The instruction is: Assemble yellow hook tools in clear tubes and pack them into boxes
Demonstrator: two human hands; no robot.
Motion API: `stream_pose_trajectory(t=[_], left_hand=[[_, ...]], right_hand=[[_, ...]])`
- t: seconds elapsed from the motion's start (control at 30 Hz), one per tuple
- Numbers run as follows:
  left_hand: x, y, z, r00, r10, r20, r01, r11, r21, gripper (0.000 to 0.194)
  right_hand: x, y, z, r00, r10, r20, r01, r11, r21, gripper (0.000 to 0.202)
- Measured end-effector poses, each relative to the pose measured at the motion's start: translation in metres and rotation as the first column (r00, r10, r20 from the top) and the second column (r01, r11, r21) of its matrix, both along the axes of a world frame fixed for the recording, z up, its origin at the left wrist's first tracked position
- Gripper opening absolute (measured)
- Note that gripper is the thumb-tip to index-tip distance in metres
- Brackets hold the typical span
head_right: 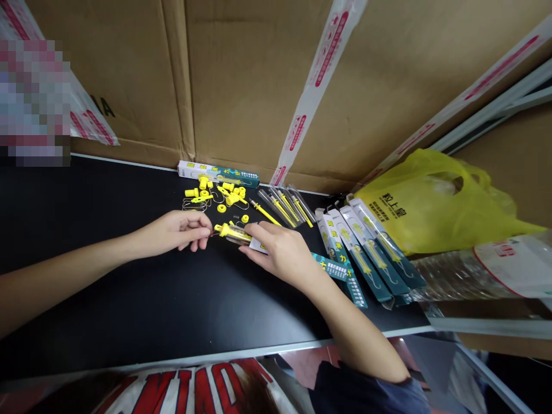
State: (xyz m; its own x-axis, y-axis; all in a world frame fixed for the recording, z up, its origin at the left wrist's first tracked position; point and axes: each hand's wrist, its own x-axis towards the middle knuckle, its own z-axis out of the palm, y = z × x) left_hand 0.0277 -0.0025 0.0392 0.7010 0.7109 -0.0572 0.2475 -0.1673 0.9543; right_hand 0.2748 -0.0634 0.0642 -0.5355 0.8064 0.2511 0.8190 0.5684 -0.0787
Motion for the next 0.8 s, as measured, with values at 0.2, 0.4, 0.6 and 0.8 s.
stream_pose_trajectory(t=[0.2,0.4,0.6,0.8], left_hand=[[-0.001,0.008,-0.003,0.991,0.1,0.084,-0.086,0.984,-0.159,0.02],[-0.002,0.005,-0.005,0.986,0.14,0.086,-0.143,0.989,0.033,0.02],[0.002,-0.002,-0.003,0.968,0.187,0.167,-0.167,0.978,-0.124,0.023],[-0.001,-0.001,-0.001,0.991,0.04,0.124,0.035,0.838,-0.545,0.03]], right_hand=[[0.0,0.001,-0.002,1.0,0.001,-0.009,-0.001,1.0,0.003,0.027],[0.0,0.001,-0.002,0.997,0.037,-0.065,-0.043,0.995,-0.089,0.027],[0.0,0.001,-0.003,0.991,0.044,-0.123,-0.054,0.995,-0.08,0.028],[-0.003,0.0,-0.006,0.997,0.045,0.062,-0.054,0.988,0.146,0.03]])
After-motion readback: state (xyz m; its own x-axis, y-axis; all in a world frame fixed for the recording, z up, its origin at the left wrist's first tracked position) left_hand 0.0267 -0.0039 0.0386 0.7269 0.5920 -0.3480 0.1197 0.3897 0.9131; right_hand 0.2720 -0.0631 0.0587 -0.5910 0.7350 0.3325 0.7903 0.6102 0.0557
